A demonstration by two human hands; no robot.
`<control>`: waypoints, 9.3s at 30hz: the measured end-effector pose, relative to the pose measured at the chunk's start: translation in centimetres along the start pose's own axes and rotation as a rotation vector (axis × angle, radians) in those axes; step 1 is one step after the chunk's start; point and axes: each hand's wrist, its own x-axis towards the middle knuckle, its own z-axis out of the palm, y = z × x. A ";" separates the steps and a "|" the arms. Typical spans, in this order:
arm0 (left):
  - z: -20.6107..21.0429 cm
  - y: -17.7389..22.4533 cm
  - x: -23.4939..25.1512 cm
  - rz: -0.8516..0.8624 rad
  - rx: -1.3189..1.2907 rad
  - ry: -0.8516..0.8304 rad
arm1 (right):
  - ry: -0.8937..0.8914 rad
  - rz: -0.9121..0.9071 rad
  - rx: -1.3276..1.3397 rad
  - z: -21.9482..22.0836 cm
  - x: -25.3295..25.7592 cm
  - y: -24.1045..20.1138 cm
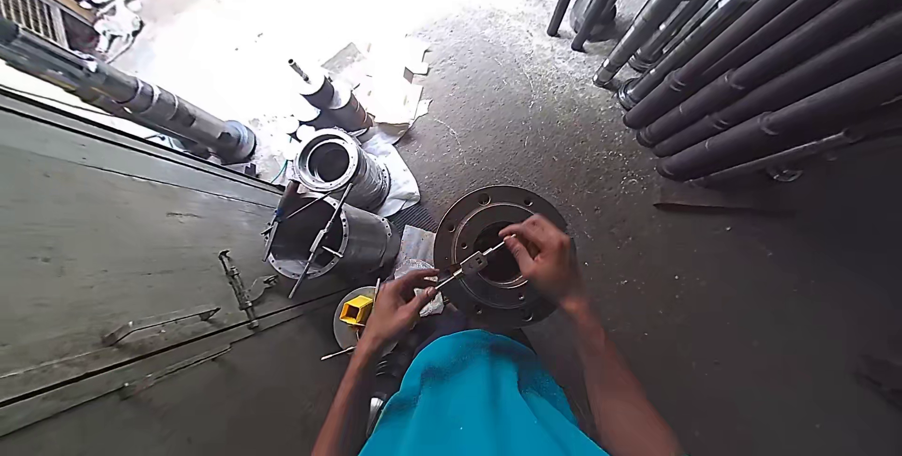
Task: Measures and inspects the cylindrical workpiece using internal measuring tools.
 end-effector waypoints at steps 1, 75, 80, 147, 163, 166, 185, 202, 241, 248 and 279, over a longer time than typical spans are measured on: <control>1.3 -0.5 -1.4 -0.021 -0.136 0.078 | -0.040 -0.010 -0.099 -0.6 1.1 1.0; -0.6 1.1 2.8 0.170 0.232 -0.119 | -0.038 0.020 0.031 2.0 -1.8 -1.4; 3.8 -1.5 -2.3 0.175 -0.004 0.250 | -0.249 -0.078 -0.317 0.1 2.4 3.0; 3.4 -0.4 -2.7 -0.031 -0.051 0.331 | -0.268 0.144 -0.282 0.3 0.2 0.9; 8.7 8.5 14.7 0.252 0.736 -0.634 | -0.275 0.842 0.588 11.4 -3.6 -10.7; 7.3 9.1 12.6 0.235 0.697 -0.603 | -0.375 0.812 0.609 10.6 -3.3 -10.4; 2.9 4.7 9.8 0.032 0.016 -0.016 | -0.650 0.515 0.211 4.0 -7.4 -4.7; 3.0 -2.0 -3.8 0.017 -0.211 0.178 | -0.162 -0.046 -0.262 0.9 2.2 1.1; 7.3 9.9 13.6 0.174 0.713 -0.638 | -0.501 0.771 0.720 10.6 -3.3 -9.2; -1.3 1.0 2.5 0.097 0.247 -0.003 | -0.113 0.051 0.082 2.8 -2.7 -2.4; 2.5 2.1 2.7 -0.127 -0.235 0.352 | -0.767 0.200 -0.252 -2.6 -0.5 0.8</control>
